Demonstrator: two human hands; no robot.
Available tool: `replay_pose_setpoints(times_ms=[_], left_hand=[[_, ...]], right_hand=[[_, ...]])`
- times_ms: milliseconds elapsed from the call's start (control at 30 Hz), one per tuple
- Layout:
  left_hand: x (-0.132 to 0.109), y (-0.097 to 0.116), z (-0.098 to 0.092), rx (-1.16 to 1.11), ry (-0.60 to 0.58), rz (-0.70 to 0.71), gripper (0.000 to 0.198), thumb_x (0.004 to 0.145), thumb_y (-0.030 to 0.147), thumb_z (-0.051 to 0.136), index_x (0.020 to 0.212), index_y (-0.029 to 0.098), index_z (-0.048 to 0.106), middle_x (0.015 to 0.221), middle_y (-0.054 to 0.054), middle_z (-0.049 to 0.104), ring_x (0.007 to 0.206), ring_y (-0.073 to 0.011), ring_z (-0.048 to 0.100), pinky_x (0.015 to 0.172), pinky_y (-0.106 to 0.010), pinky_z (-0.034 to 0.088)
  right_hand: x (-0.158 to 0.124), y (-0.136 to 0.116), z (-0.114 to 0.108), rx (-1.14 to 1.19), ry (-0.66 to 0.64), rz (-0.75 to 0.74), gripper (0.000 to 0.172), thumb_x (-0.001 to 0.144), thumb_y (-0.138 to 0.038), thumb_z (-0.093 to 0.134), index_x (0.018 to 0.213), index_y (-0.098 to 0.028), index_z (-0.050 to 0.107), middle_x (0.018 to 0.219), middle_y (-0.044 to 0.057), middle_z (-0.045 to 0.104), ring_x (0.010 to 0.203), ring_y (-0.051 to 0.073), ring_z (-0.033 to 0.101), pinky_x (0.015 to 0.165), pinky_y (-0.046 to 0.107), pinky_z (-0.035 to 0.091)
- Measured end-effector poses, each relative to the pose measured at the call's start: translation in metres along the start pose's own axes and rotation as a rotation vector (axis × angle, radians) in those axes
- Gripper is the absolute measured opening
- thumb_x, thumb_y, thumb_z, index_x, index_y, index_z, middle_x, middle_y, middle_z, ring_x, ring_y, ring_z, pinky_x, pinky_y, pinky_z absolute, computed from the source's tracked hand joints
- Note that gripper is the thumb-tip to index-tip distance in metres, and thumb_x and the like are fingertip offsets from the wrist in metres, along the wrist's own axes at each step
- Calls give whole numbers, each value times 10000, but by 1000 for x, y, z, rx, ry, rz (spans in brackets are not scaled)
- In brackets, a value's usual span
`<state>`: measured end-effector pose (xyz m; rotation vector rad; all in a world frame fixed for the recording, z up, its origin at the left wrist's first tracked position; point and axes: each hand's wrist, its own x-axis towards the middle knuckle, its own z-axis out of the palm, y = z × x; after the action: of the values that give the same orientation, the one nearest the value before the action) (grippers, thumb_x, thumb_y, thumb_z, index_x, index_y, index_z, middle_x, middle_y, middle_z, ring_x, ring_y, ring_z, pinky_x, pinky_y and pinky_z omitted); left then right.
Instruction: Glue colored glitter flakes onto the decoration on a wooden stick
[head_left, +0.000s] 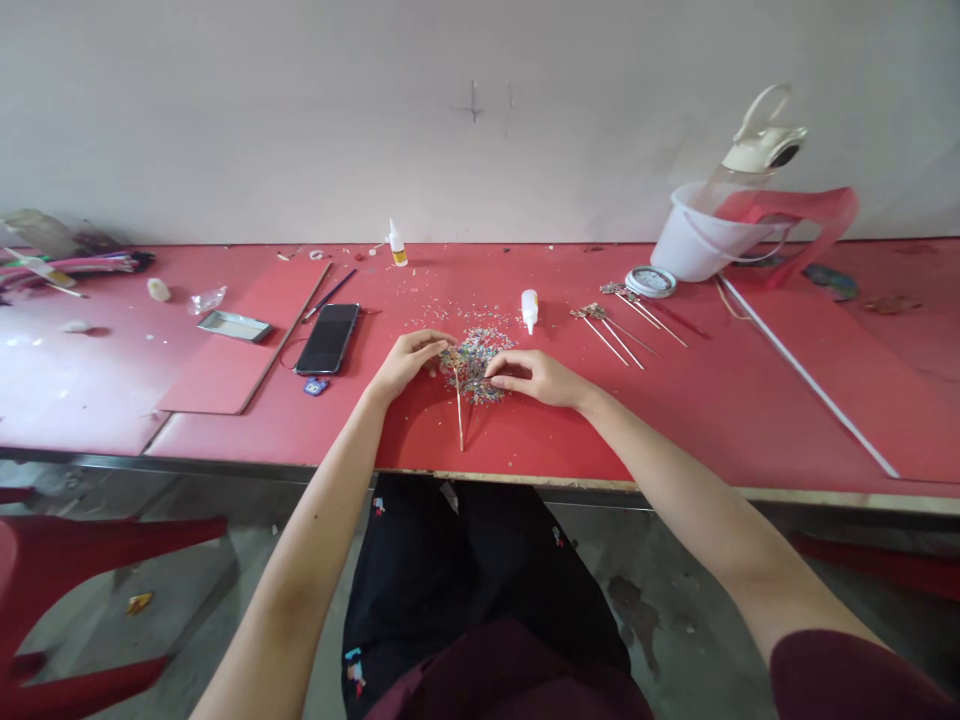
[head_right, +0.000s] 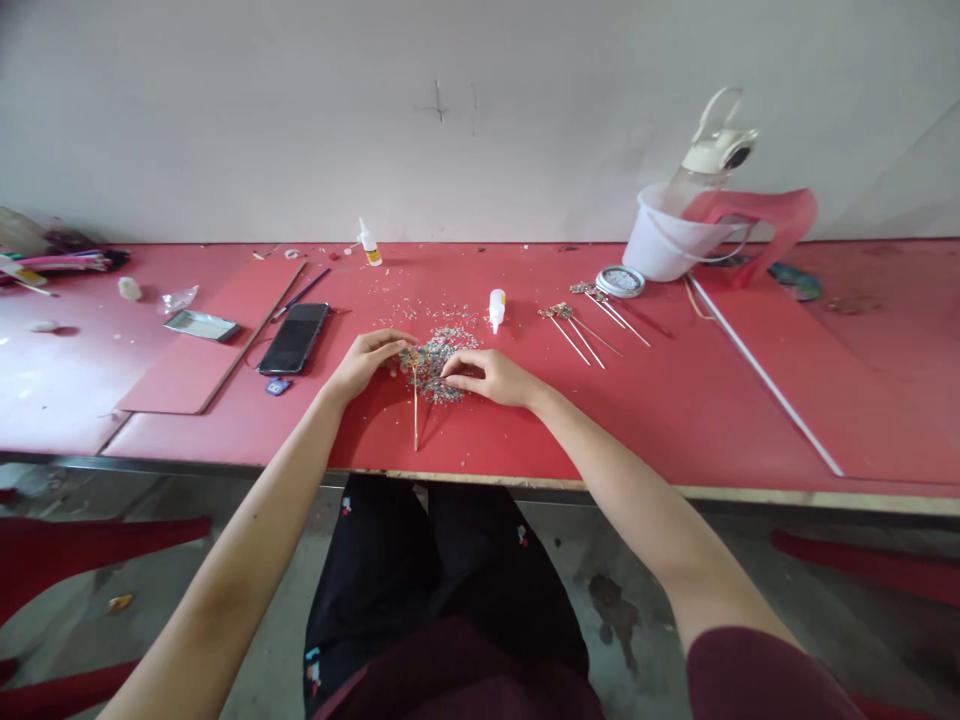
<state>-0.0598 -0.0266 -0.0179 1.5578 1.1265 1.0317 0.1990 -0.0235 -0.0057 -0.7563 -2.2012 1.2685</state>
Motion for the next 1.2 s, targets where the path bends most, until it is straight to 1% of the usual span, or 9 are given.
replay_pose_setpoints(times_ms=[167, 233, 367, 500, 667, 800, 933, 1100, 1200], left_hand=[[-1, 2, 1, -17, 1, -9, 303, 837, 395, 620, 980, 140, 703, 882, -61, 706, 586, -93, 589, 553, -212, 481], [-1, 3, 1, -8, 5, -16, 306, 834, 394, 623, 981, 137, 703, 884, -65, 707, 586, -95, 585, 556, -214, 482], [-1, 2, 0, 6, 5, -7, 311, 839, 396, 616, 992, 140, 704, 929, -70, 709, 582, -88, 574, 563, -213, 478], [0, 0, -1, 12, 4, -6, 316, 835, 405, 619, 994, 147, 708, 943, -67, 712, 577, -86, 569, 561, -214, 475], [-1, 0, 0, -12, 8, -11, 314, 830, 399, 627, 997, 145, 707, 941, -65, 709, 575, -84, 567, 558, -214, 475], [-1, 1, 0, -6, 4, -9, 312, 835, 398, 620, 995, 144, 705, 955, -71, 708, 586, -88, 573, 564, -219, 479], [0, 0, 0, 4, -1, -8, 311, 837, 395, 615, 994, 141, 702, 937, -71, 710, 580, -88, 571, 562, -216, 478], [0, -1, 0, -2, 1, -4, 311, 836, 392, 619, 993, 137, 700, 915, -69, 705, 581, -86, 571, 558, -211, 477], [0, -1, 0, -12, 1, -6, 319, 834, 402, 624, 993, 136, 701, 908, -65, 702, 581, -88, 576, 557, -211, 478]], right_hand=[[2, 2, 1, 79, 175, 34, 246, 853, -428, 624, 963, -209, 616, 986, 54, 669, 944, 183, 628, 874, 350, 492], [2, 4, 1, 60, 142, 35, 249, 846, -434, 628, 954, -210, 622, 958, 48, 664, 908, 179, 624, 854, 351, 495], [2, 4, 6, 92, 5, 30, 255, 850, -444, 617, 951, -209, 622, 914, 39, 651, 819, 158, 609, 790, 341, 505], [1, 1, 8, 160, -62, 33, 242, 848, -427, 627, 951, -208, 622, 908, 37, 661, 850, 161, 623, 823, 348, 504], [1, 3, 6, 248, 0, 36, 228, 847, -410, 641, 945, -205, 619, 888, 39, 666, 833, 156, 628, 783, 330, 508], [1, 2, 4, 278, -67, 52, 220, 844, -397, 652, 944, -203, 625, 880, 35, 668, 832, 151, 626, 804, 334, 507], [0, -3, 3, 308, -42, 55, 209, 845, -385, 653, 932, -197, 625, 867, 30, 667, 811, 144, 620, 796, 331, 503], [0, -4, 3, 327, -95, 62, 210, 830, -381, 673, 915, -191, 641, 868, 33, 667, 827, 148, 625, 804, 329, 499], [2, 1, 4, 319, 20, 64, 215, 824, -385, 681, 923, -198, 646, 848, 28, 665, 800, 144, 615, 775, 313, 491]])
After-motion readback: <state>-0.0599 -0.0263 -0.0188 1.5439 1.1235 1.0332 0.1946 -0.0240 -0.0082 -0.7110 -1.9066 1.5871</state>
